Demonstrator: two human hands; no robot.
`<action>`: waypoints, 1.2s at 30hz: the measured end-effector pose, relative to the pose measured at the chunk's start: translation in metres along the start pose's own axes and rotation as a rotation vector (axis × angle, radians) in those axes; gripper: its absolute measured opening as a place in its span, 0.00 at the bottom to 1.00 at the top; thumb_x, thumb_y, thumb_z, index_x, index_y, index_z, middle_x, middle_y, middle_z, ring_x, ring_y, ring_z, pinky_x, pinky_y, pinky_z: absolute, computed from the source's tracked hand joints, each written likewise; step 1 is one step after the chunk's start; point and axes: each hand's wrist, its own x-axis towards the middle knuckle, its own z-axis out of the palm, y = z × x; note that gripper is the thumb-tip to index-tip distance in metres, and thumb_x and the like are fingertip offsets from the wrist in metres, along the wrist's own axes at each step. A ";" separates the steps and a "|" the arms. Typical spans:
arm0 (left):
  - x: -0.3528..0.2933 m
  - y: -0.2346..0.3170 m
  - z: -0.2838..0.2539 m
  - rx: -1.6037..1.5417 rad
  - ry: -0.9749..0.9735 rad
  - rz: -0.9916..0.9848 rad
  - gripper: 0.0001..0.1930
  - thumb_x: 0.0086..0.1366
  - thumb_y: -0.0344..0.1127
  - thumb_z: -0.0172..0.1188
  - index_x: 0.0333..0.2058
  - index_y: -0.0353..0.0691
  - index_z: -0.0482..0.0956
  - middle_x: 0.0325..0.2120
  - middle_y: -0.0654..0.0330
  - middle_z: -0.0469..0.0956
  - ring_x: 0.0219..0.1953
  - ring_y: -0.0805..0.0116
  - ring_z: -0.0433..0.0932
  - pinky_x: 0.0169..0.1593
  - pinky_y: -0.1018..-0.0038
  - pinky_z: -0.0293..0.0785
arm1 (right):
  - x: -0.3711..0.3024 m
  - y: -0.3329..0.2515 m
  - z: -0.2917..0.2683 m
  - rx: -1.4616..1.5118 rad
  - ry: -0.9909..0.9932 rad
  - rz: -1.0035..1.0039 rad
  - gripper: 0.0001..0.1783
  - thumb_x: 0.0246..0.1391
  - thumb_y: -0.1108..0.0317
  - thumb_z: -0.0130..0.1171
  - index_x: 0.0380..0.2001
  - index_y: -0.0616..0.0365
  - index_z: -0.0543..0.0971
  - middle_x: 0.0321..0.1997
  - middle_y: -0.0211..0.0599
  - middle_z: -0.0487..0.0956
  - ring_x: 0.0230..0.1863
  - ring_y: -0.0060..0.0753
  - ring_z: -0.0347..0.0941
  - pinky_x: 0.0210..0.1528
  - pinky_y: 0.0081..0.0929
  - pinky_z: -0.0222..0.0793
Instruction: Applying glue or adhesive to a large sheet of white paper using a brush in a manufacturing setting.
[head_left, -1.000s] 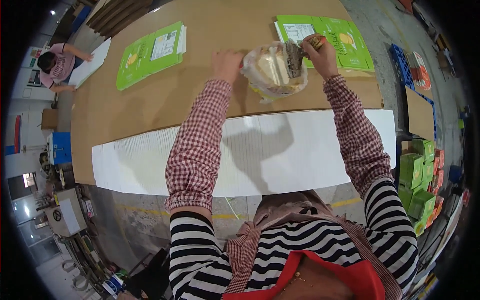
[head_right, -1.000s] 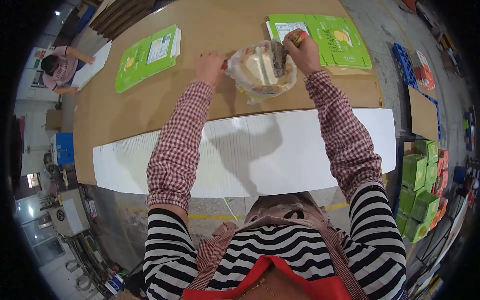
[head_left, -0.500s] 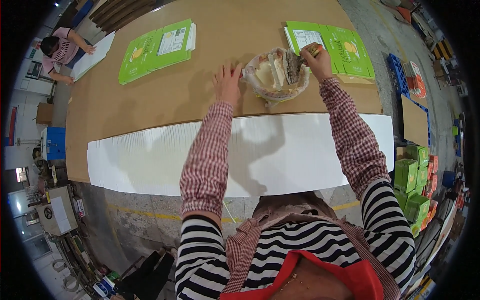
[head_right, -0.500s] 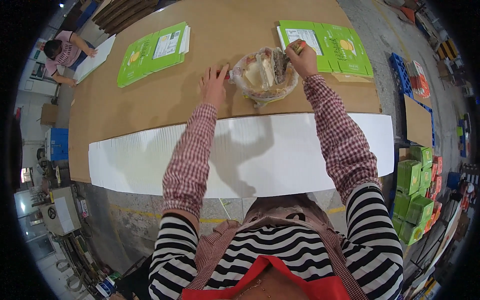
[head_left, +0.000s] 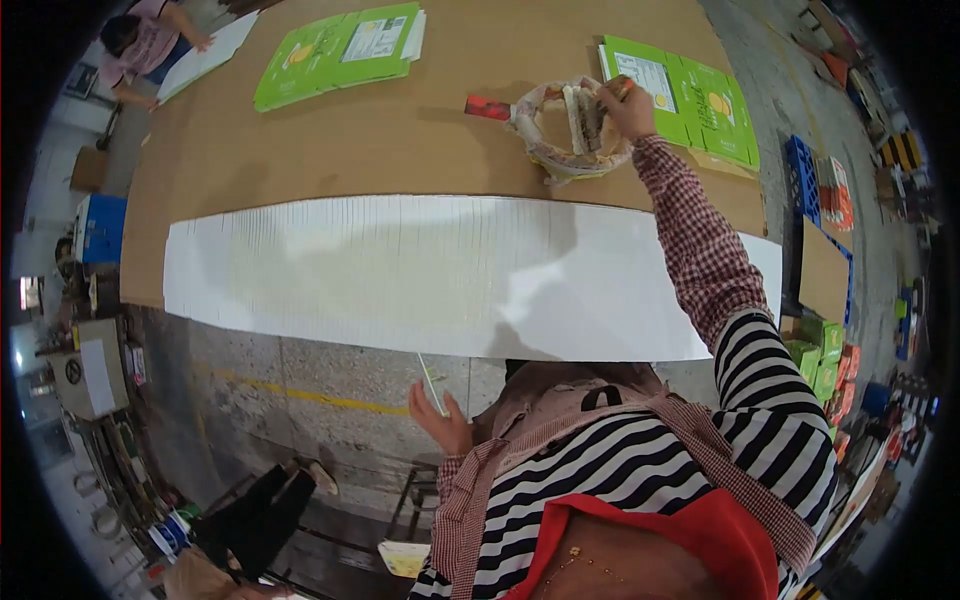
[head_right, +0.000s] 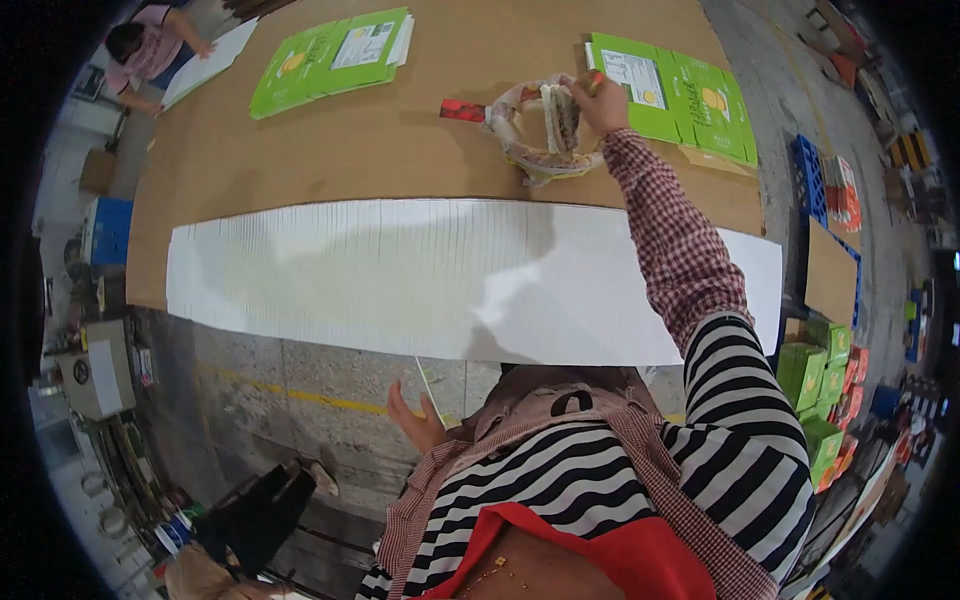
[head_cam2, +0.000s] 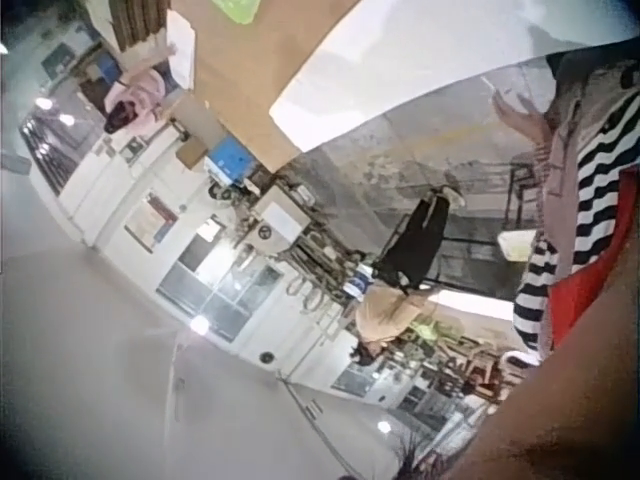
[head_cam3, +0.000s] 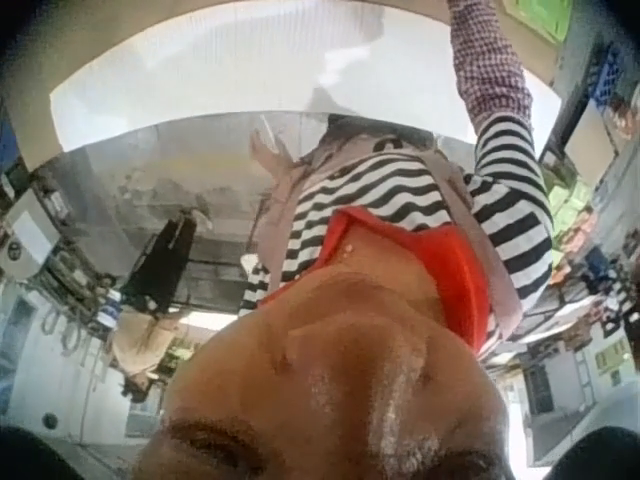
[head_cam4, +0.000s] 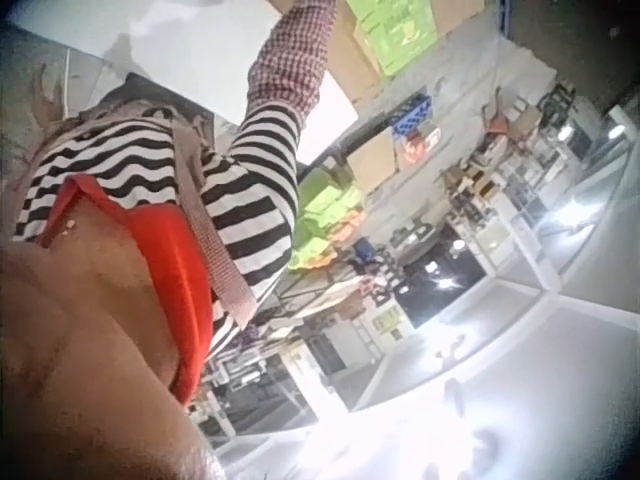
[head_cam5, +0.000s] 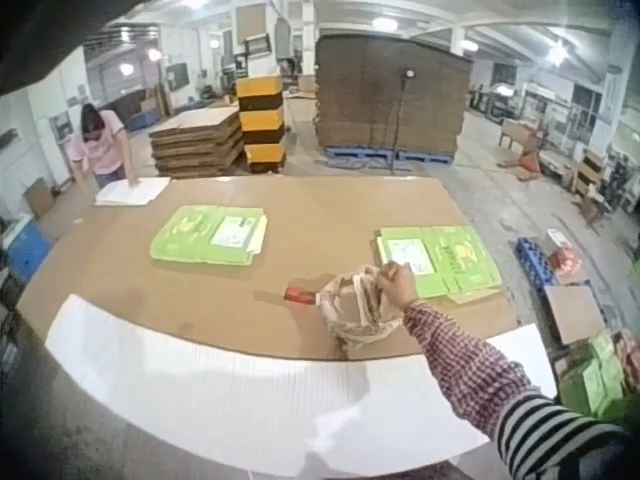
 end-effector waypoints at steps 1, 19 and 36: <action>-0.017 -0.005 -0.005 0.041 0.023 -0.107 0.26 0.60 0.30 0.53 0.57 0.33 0.59 0.55 0.43 0.59 0.56 0.45 0.59 0.58 0.57 0.55 | 0.002 -0.004 -0.006 0.053 0.064 -0.040 0.14 0.46 0.59 0.59 0.30 0.60 0.78 0.25 0.46 0.79 0.30 0.45 0.77 0.33 0.35 0.71; -0.081 0.014 0.077 -0.651 0.247 -0.651 0.24 0.66 0.37 0.51 0.59 0.39 0.58 0.52 0.53 0.63 0.53 0.62 0.62 0.54 0.70 0.60 | 0.022 0.042 -0.017 0.831 -0.013 0.171 0.10 0.49 0.71 0.60 0.32 0.69 0.77 0.30 0.42 0.79 0.21 0.30 0.76 0.21 0.23 0.75; 0.024 0.068 0.153 -0.650 0.570 -0.821 0.30 0.71 0.48 0.31 0.60 0.25 0.49 0.60 0.36 0.51 0.61 0.45 0.55 0.62 0.63 0.55 | -0.063 0.032 -0.141 1.272 -0.325 0.315 0.12 0.57 0.70 0.51 0.39 0.69 0.73 0.42 0.41 0.74 0.41 0.31 0.71 0.44 0.26 0.70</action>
